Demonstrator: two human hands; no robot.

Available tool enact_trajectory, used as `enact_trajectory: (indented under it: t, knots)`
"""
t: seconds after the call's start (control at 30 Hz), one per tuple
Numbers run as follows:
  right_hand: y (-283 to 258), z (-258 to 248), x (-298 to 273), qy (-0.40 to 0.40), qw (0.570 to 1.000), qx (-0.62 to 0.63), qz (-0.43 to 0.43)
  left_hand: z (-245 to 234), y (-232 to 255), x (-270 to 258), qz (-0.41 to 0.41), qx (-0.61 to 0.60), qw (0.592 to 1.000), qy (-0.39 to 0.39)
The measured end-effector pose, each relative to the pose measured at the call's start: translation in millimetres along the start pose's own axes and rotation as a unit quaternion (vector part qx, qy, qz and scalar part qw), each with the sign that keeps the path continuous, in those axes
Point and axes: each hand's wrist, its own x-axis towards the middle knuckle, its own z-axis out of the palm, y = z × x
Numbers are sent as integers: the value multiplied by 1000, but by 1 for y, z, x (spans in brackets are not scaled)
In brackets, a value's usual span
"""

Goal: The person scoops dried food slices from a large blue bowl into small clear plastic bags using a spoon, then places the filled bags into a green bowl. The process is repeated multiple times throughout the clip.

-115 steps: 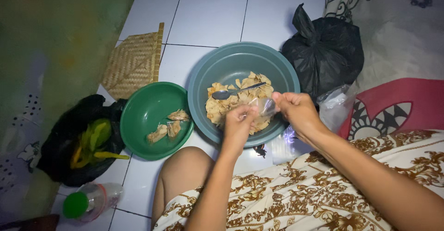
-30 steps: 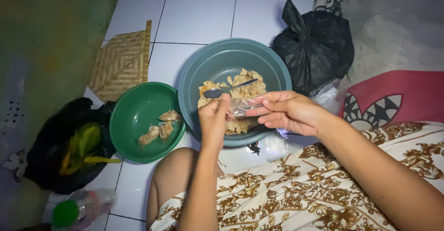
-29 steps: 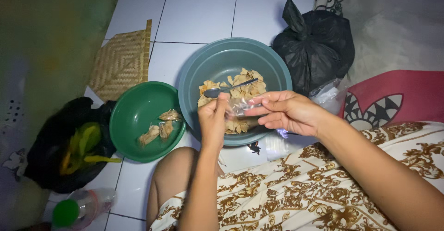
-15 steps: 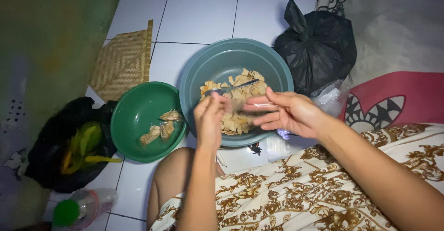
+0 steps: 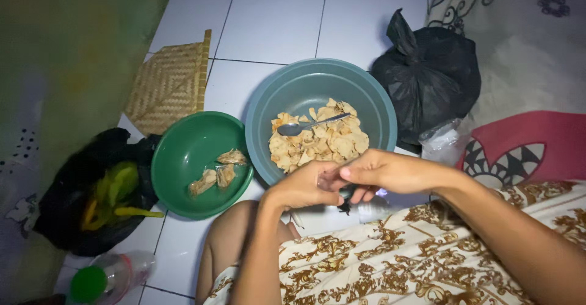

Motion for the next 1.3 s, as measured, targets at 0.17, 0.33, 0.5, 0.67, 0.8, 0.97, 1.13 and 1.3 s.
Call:
enact_trajectory:
  t: [0.17, 0.33, 0.5, 0.67, 0.8, 0.97, 1.13, 1.3]
  knots:
    - [-24, -2, 6, -60, 994, -86, -16, -12, -1, -6, -2, 0, 1000, -15]
    - [-43, -1, 23, -60, 982, -179, -6, -23, 5, -9, 14, -27, 999, 11]
    - [-50, -16, 38, -41, 988, -123, -82, -48, -3, -20, 9, -186, 978, 96]
    - [-42, -30, 33, -10, 994, -61, -86, -64, -7, -22, -16, -317, 921, 226]
    - [-31, -28, 34, -1, 990, -85, -110, -61, -11, -18, -3, -330, 914, 236]
    - [-26, -24, 36, 16, 990, -45, -133, -60, -18, -11, 11, -342, 910, 234]
    - [-24, -25, 35, 42, 990, -51, -125, -60, -27, -9, 10, -322, 891, 320]
    - [-30, -28, 32, 55, 991, -62, -108, -50, -13, -2, 56, -223, 872, 432]
